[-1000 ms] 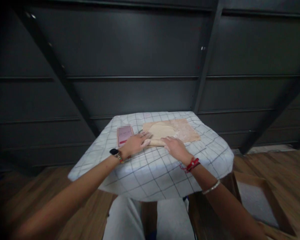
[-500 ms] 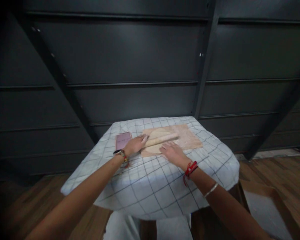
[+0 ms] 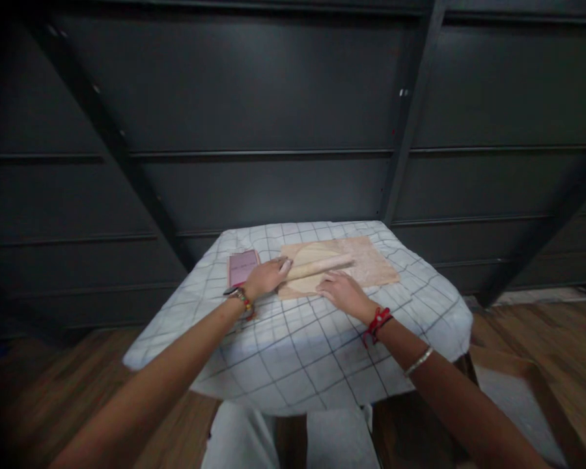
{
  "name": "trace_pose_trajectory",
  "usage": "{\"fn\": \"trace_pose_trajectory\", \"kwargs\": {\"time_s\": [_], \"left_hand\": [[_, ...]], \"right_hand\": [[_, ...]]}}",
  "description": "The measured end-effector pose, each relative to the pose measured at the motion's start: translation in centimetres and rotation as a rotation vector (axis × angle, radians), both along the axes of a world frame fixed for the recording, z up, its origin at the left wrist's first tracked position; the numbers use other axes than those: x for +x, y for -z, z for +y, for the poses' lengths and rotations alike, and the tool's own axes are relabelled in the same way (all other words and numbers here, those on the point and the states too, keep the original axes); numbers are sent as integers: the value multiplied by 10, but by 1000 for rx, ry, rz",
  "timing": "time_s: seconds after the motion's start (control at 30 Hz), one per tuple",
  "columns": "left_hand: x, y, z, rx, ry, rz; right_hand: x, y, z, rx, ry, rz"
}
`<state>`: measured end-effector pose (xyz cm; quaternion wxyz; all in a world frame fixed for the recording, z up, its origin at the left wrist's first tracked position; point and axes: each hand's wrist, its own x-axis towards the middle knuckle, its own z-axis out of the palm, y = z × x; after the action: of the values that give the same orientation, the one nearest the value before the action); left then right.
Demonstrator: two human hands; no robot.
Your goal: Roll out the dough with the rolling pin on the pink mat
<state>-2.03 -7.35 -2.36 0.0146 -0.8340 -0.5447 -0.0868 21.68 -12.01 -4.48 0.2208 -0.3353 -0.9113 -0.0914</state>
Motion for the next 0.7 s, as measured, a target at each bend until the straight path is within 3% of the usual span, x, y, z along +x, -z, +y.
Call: {"fn": "trace_pose_trajectory", "kwargs": {"time_s": [0.43, 0.6, 0.7], "left_hand": [[4, -6, -8, -1, -6, 28], [3, -5, -10, 3, -16, 31], [2, -6, -10, 27, 40, 3]], "right_hand": [[-5, 5, 1, -6, 63, -29], [7, -9, -4, -10, -12, 41], [16, -24, 1, 25, 98, 110]]}}
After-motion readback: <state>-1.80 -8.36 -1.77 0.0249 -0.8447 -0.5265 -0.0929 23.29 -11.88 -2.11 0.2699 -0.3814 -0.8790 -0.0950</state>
